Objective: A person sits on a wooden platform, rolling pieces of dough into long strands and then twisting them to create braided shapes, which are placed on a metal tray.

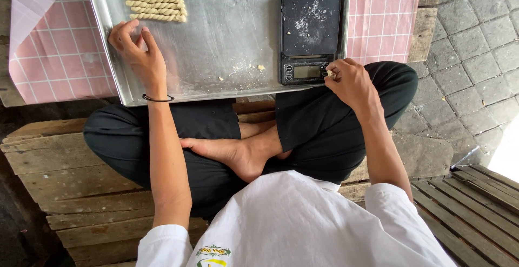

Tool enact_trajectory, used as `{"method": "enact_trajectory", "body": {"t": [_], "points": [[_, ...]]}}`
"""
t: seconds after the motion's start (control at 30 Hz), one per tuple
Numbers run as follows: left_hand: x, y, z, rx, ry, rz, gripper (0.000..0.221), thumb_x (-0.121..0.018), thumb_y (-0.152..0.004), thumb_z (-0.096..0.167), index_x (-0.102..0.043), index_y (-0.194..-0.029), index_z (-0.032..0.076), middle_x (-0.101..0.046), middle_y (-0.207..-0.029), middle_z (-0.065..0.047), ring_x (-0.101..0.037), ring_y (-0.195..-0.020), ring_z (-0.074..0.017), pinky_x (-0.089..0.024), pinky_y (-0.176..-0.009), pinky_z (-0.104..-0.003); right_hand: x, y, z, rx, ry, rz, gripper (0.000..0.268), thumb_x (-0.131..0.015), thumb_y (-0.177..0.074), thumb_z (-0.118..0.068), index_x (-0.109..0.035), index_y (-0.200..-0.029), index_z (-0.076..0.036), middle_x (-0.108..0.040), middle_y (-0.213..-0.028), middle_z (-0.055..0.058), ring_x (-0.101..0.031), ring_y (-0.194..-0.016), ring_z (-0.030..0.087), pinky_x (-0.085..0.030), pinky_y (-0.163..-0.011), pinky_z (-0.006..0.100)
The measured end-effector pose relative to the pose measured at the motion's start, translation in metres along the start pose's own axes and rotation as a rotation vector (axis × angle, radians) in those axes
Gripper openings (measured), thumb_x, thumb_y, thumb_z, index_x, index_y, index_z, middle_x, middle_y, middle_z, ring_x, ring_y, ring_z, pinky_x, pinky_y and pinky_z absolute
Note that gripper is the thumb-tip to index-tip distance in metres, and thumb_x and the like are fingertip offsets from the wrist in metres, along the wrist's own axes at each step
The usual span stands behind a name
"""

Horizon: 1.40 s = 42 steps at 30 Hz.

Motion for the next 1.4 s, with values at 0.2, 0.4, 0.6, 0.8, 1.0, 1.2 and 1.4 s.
{"method": "enact_trajectory", "body": {"t": [0.2, 0.4, 0.6, 0.8, 1.0, 1.2, 1.4], "points": [[0.001, 0.002, -0.004, -0.017, 0.036, -0.005, 0.009, -0.056, -0.110, 0.011, -0.060, -0.116, 0.006, -0.044, -0.127, -0.011, -0.060, -0.111, -0.0273, -0.070, -0.085, -0.041, -0.016, -0.009, 0.004, -0.065, 0.051, 0.041, 0.019, -0.077, -0.091, -0.005, -0.066, -0.105, 0.004, -0.067, -0.094, 0.016, -0.065, -0.063, 0.029, -0.050, -0.052, 0.041], [-0.001, 0.002, -0.006, -0.011, 0.031, 0.000, 0.012, -0.056, -0.111, 0.016, -0.060, -0.118, 0.008, -0.043, -0.129, -0.011, -0.062, -0.110, -0.0274, -0.070, -0.085, -0.042, -0.014, -0.011, 0.002, -0.084, 0.038, 0.053, 0.015, -0.072, -0.090, -0.002, -0.069, -0.103, 0.003, -0.070, -0.089, 0.015, -0.063, -0.061, 0.025, -0.051, -0.054, 0.039], [0.000, 0.002, -0.008, -0.016, 0.050, 0.003, 0.014, -0.055, -0.112, 0.020, -0.060, -0.118, 0.009, -0.043, -0.128, -0.010, -0.060, -0.111, -0.0260, -0.071, -0.083, -0.040, -0.019, -0.015, 0.009, -0.133, 0.016, 0.066, 0.011, -0.068, -0.090, -0.002, -0.066, -0.100, 0.002, -0.069, -0.092, 0.016, -0.065, -0.066, 0.028, -0.052, -0.057, 0.040], [-0.001, 0.000, -0.006, -0.007, 0.038, 0.008, 0.010, -0.056, -0.111, 0.017, -0.060, -0.117, 0.009, -0.043, -0.128, -0.010, -0.060, -0.112, -0.0270, -0.072, -0.083, -0.041, -0.021, -0.010, 0.001, -0.038, 0.025, 0.089, 0.012, -0.067, -0.095, 0.002, -0.061, -0.104, 0.008, -0.066, -0.095, 0.021, -0.058, -0.049, 0.029, -0.047, -0.044, 0.042], [0.000, 0.002, -0.007, -0.021, 0.054, 0.017, 0.009, -0.056, -0.109, 0.010, -0.060, -0.117, 0.010, -0.043, -0.128, -0.010, -0.060, -0.109, -0.0272, -0.071, -0.083, -0.041, -0.017, -0.008, 0.000, -0.103, -0.039, 0.120, 0.012, -0.072, -0.095, -0.003, -0.065, -0.104, 0.002, -0.069, -0.099, 0.017, -0.070, -0.077, 0.030, -0.057, -0.064, 0.041], [0.000, 0.003, -0.008, 0.016, 0.036, 0.012, 0.010, -0.057, -0.107, 0.008, -0.061, -0.117, 0.010, -0.043, -0.129, -0.010, -0.060, -0.113, -0.0278, -0.071, -0.086, -0.040, 0.014, -0.026, -0.024, -0.010, -0.309, 0.182, 0.016, -0.068, -0.097, -0.007, -0.069, -0.113, -0.003, -0.073, -0.102, 0.011, -0.072, -0.094, 0.023, -0.060, -0.081, 0.034], [-0.002, 0.002, -0.008, -0.026, 0.023, 0.007, 0.010, -0.056, -0.110, 0.015, -0.060, -0.118, 0.010, -0.043, -0.128, -0.009, -0.061, -0.110, -0.0267, -0.071, -0.084, -0.040, 0.026, -0.062, -0.025, 0.171, -0.416, 0.384, 0.020, -0.074, -0.108, -0.013, -0.062, -0.119, -0.001, -0.074, -0.095, 0.011, -0.069, -0.079, 0.017, -0.060, -0.069, 0.029]]}}
Point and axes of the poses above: each hand's wrist, its own y-axis away from the middle knuckle, its own x-axis out of the back of the hand, z = x × y, the point moved 4 cm from there along -y, towards the middle knuckle
